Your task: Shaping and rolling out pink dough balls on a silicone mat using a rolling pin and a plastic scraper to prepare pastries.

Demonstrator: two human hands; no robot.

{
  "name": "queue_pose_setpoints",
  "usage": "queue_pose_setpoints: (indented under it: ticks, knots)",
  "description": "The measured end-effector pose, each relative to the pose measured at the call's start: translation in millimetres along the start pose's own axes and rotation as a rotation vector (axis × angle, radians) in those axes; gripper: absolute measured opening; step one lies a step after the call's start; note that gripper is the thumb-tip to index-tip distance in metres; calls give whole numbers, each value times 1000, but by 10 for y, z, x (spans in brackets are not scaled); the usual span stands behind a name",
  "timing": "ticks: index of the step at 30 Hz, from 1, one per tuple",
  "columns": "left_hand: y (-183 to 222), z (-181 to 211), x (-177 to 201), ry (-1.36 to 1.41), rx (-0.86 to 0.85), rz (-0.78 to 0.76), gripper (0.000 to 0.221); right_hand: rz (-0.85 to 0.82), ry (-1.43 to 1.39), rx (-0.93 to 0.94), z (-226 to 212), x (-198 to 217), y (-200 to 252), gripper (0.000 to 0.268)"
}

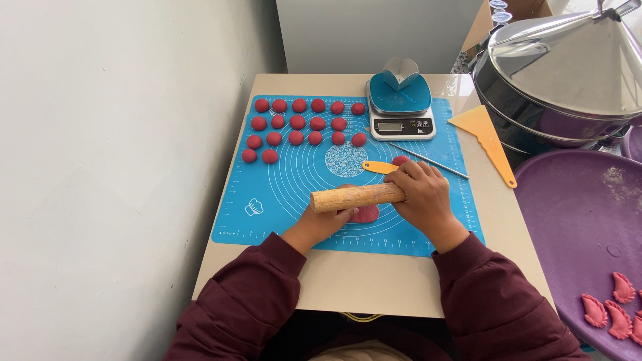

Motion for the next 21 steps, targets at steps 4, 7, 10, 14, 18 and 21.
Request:
queue_pose_setpoints:
  ticks: [4,7,10,14,18,21]
  knots:
    - [32,129,126,-211,26,67,42,-27,10,-23,16,-19,7,39]
    - [25,5,37,-385,-3,3,45,-62,-2,-45,51,-59,27,39]
    - [-72,-186,78,-430,-30,8,46,-138,-1,-91,46,-39,-4,40]
    - [-108,-197,536,-518,-62,282,27,-260,-104,-203,19,2,-48,39]
    - [-55,40,968,-398,-244,525,37,-405,-107,-212,-68,-20,-55,38]
    - [12,164,803,-327,-399,533,30,-489,-92,-179,-209,-18,-74,38]
Point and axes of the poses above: each hand's wrist, its own y-axis away from the middle knuckle, its own x-axis out of the back of the hand, z = x × y, the point moved 7 cm from there along -y, towards the middle knuckle, and after that the axes turned 5 degrees about z, right-handed, at the moved point
